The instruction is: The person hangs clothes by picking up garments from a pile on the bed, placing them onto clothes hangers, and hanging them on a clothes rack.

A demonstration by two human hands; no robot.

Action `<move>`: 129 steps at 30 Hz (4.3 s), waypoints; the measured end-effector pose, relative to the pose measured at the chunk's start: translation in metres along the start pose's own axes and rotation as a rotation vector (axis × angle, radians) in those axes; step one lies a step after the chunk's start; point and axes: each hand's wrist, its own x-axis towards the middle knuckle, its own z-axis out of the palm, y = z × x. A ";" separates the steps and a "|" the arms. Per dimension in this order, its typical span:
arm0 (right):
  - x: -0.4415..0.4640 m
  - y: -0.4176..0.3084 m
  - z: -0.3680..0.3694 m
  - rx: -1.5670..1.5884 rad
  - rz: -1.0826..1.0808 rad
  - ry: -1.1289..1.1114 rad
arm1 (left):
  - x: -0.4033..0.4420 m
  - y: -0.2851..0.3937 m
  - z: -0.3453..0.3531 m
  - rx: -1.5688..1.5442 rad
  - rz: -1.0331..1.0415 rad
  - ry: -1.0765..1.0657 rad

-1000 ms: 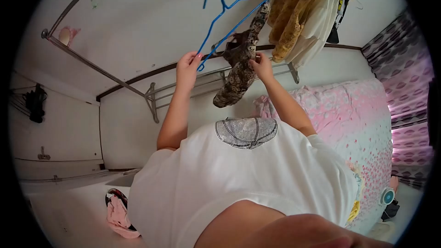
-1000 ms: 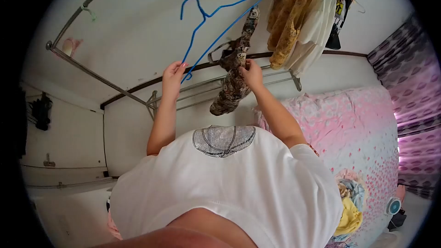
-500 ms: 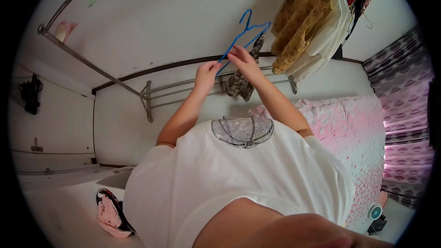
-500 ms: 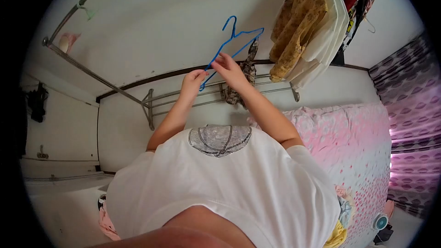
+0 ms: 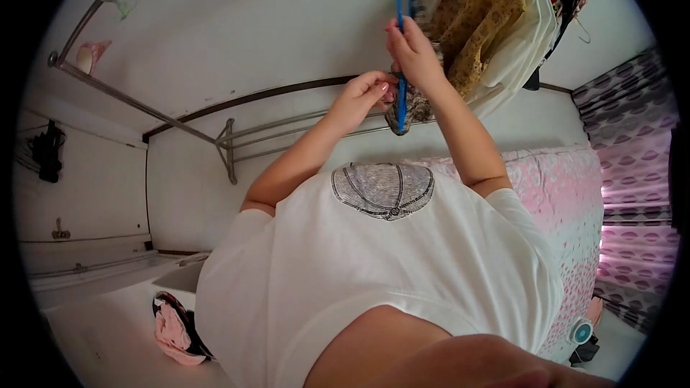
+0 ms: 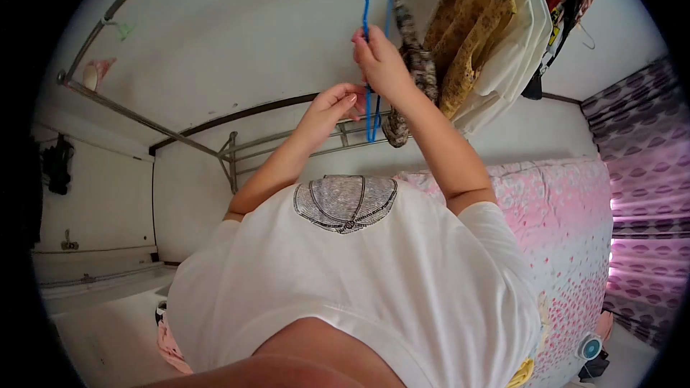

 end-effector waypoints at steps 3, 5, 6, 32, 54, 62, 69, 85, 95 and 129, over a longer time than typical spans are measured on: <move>-0.017 0.004 -0.025 0.073 0.045 -0.073 | 0.016 -0.021 -0.030 0.337 0.053 0.022; -0.034 0.010 -0.045 0.088 0.078 -0.108 | 0.025 -0.020 -0.051 0.472 -0.003 0.129; -0.041 0.013 -0.056 0.096 0.095 -0.128 | 0.027 -0.009 -0.056 0.551 -0.014 0.206; -0.070 0.051 -0.138 -0.710 -0.179 0.225 | 0.115 0.029 -0.083 1.623 0.733 0.380; -0.022 0.166 -0.123 -0.679 -0.243 0.659 | 0.122 0.009 -0.064 1.513 0.840 0.063; -0.051 0.216 -0.055 -0.718 -0.248 0.798 | 0.102 0.018 -0.064 1.550 0.751 0.073; -0.051 0.250 -0.032 -0.524 -0.245 0.234 | 0.074 0.042 -0.061 1.585 0.640 0.290; -0.059 0.318 0.044 -0.631 0.095 -0.788 | 0.034 0.065 -0.045 1.493 0.703 0.410; -0.089 0.337 0.006 -1.104 0.368 -1.075 | 0.019 0.071 -0.045 1.456 0.726 0.427; -0.083 0.170 -0.188 0.319 0.044 0.381 | -0.020 0.000 -0.108 1.089 0.475 0.383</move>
